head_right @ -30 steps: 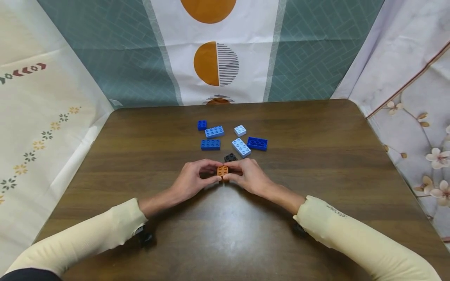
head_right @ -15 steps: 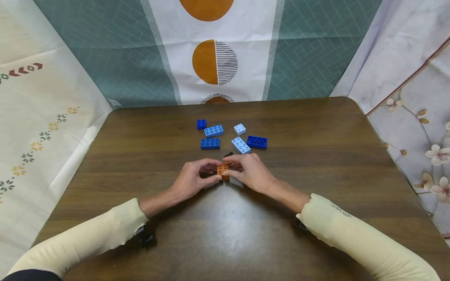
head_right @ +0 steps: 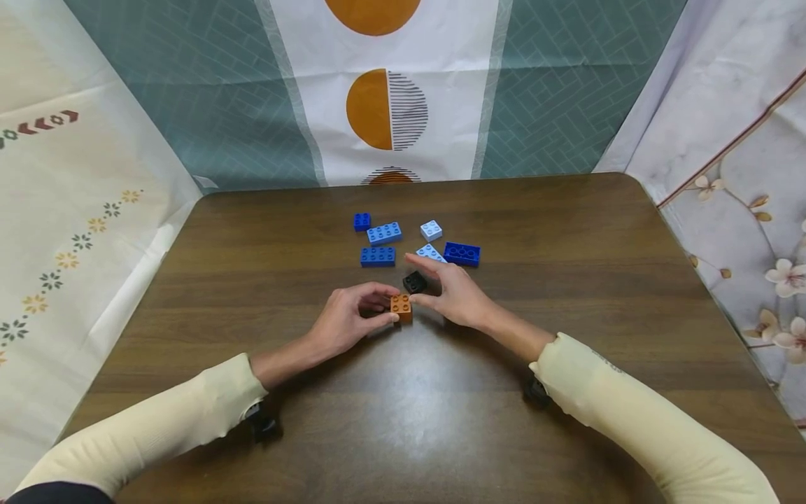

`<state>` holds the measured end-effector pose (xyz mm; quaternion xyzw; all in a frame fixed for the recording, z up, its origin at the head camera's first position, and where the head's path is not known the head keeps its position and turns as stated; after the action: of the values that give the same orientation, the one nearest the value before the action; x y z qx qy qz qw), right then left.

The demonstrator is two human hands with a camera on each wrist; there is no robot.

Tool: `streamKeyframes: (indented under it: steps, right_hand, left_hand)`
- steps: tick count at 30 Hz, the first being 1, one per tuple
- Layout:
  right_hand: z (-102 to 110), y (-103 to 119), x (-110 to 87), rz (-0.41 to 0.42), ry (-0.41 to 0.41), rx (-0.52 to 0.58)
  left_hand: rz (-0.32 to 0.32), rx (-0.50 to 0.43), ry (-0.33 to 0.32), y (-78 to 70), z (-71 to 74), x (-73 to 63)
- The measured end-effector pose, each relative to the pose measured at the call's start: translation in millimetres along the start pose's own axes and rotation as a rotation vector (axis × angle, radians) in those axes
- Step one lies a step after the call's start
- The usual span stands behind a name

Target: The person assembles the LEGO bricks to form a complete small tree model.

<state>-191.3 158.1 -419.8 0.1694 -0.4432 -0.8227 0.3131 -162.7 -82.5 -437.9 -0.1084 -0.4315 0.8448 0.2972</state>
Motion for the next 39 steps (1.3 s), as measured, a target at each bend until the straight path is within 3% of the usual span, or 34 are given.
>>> streamKeyframes:
  steps: [11,39]
  right_hand:
    - [0,-13,5.7,-0.074,0.048,0.118]
    - [-2,-10,8.6,-0.105,-0.004,0.065]
  left_hand:
    - [0.013,0.0,0.002,1.8,-0.4,0.5]
    - [0.039,-0.012,0.009,-0.1,0.0,0.4]
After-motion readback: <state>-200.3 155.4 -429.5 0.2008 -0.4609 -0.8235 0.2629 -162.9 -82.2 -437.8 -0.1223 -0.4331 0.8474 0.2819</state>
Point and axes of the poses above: each hand's wrist, its own x-axis towards the middle knuckle, its own z-axis out of the back of the hand, y = z × x, the point moved 1 cm from there along x, towards the middle knuckle, and after that the axes turned 10 degrees about y, right-handed, at the moved point
